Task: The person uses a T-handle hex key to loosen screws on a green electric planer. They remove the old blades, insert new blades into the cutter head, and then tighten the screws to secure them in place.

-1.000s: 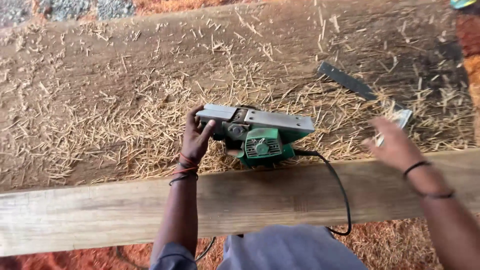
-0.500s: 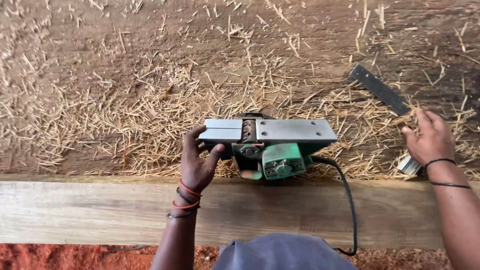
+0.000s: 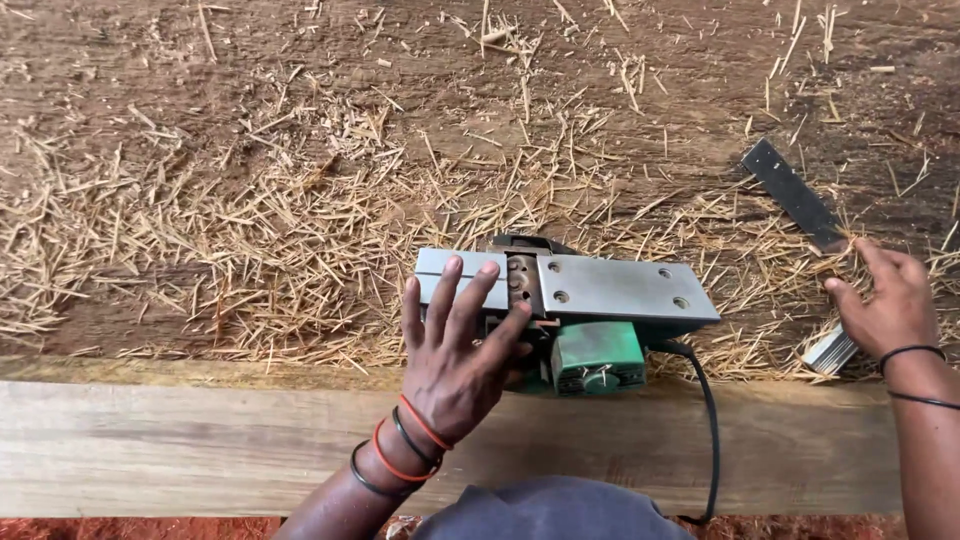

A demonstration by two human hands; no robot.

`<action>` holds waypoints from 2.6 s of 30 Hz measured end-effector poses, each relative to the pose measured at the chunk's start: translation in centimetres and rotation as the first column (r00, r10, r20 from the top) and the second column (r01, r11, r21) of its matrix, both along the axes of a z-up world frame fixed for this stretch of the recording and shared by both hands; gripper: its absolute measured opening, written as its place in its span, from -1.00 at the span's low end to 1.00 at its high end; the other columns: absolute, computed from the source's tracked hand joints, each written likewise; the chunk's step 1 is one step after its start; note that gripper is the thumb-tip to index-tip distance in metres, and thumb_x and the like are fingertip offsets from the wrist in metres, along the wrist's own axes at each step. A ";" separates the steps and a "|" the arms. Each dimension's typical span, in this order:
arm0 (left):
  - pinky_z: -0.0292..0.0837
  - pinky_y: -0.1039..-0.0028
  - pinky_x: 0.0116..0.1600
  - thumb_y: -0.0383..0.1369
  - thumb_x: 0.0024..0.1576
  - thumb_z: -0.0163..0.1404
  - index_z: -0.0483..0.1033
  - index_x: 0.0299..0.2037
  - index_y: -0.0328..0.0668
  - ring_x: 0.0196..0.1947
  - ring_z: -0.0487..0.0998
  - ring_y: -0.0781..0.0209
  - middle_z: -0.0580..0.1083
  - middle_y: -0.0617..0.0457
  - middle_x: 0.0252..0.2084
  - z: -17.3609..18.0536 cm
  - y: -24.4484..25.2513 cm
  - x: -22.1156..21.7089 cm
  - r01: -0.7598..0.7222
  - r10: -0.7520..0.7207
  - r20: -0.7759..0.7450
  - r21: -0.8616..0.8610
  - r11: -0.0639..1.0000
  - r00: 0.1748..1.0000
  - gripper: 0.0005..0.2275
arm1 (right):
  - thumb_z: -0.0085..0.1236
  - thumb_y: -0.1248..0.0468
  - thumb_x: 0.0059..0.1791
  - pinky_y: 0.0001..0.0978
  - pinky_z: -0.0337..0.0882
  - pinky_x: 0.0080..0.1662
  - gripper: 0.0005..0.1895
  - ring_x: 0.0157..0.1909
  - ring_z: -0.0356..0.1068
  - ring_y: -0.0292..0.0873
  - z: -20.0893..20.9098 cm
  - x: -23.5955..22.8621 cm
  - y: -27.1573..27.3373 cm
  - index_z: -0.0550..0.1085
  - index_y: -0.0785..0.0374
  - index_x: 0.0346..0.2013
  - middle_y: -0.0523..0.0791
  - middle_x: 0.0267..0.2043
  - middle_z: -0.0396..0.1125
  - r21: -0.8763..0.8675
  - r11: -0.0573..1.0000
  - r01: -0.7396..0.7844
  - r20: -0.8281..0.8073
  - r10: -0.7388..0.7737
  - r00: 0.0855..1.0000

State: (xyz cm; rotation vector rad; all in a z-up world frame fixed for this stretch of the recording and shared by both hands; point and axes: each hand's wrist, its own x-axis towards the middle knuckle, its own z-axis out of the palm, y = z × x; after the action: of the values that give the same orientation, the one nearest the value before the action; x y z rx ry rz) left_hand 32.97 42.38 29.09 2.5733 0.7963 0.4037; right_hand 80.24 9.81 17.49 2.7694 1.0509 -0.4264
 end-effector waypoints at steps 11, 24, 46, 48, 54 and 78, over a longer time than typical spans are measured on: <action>-0.45 -0.07 0.55 -0.18 0.24 0.01 0.41 0.36 0.39 0.53 0.04 -0.19 0.12 -0.12 0.50 -1.5 -0.6 -0.2 0.014 -0.013 -0.012 0.020 1.000 1.000 -0.56 | 0.20 0.33 0.06 -0.02 0.44 0.02 -0.33 0.10 0.37 0.18 -0.6 -0.9 -0.5 0.43 0.36 0.51 0.18 0.29 0.25 0.011 0.990 -0.140 0.101 0.138 0.985; -0.36 -0.02 0.56 -0.23 0.21 0.19 0.59 0.18 0.23 0.46 0.20 -0.21 0.22 -0.16 0.42 -2.7 -0.6 -0.2 -0.037 0.040 0.094 -0.039 0.999 0.995 -0.68 | -0.02 0.67 0.06 0.11 0.27 0.15 -0.36 0.19 0.18 0.33 -1.1 -5.6 3.1 0.30 0.67 0.48 0.33 0.29 0.11 0.275 0.933 -0.232 0.182 0.187 0.966; -0.27 0.08 0.59 -0.15 0.16 0.30 0.58 0.12 0.51 0.41 0.29 0.01 0.30 0.14 0.37 -5.2 -1.4 -0.6 -0.098 0.091 0.119 0.053 0.994 0.989 -0.67 | -0.09 0.37 0.62 -0.16 0.19 -0.35 -0.50 -0.49 0.10 0.03 -12.3 0.0 -13.5 0.39 0.45 -0.21 0.06 -0.38 0.25 0.093 0.996 0.003 0.248 -0.026 0.968; -0.27 0.07 0.59 -0.14 0.17 0.31 0.57 0.13 0.52 0.41 0.28 0.02 0.29 0.14 0.37 -5.3 -1.5 -0.6 -0.098 0.090 0.115 0.063 0.993 0.989 -0.67 | -0.14 0.36 0.65 -0.16 0.17 -0.39 -0.37 -0.54 0.10 0.04 -11.9 -0.4 -13.2 0.39 0.46 -0.32 0.07 -0.43 0.27 0.086 0.995 0.054 0.194 -0.070 0.978; -0.26 0.10 0.59 0.01 0.12 0.41 0.58 0.09 0.54 0.40 0.29 0.04 0.32 0.17 0.34 -5.3 -1.5 -0.4 -0.126 0.116 0.130 0.070 0.990 0.985 -0.63 | -0.15 0.31 0.67 -0.22 0.17 -0.46 -0.38 -0.59 0.18 0.04 -10.5 -1.4 -11.9 0.45 0.37 -0.28 0.02 -0.40 0.37 -0.076 0.997 -0.009 0.321 0.033 0.947; -0.30 0.07 0.60 0.09 0.16 0.42 0.55 0.15 0.56 0.43 0.24 0.02 0.28 0.18 0.38 -5.2 -1.4 -0.4 -0.097 0.088 0.106 0.078 0.992 0.990 -0.59 | -0.16 0.38 0.62 -0.12 0.06 -0.40 -0.35 -0.56 -0.07 -0.04 -12.0 0.1 -13.2 0.25 0.40 -0.40 0.02 -0.50 0.12 0.145 0.982 0.123 0.117 -0.140 0.983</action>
State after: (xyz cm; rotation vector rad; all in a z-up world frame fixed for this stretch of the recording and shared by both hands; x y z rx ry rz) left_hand 32.60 40.96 23.86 2.5740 0.8816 0.6040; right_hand 80.38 -3.41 5.54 2.9532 0.9030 -0.1962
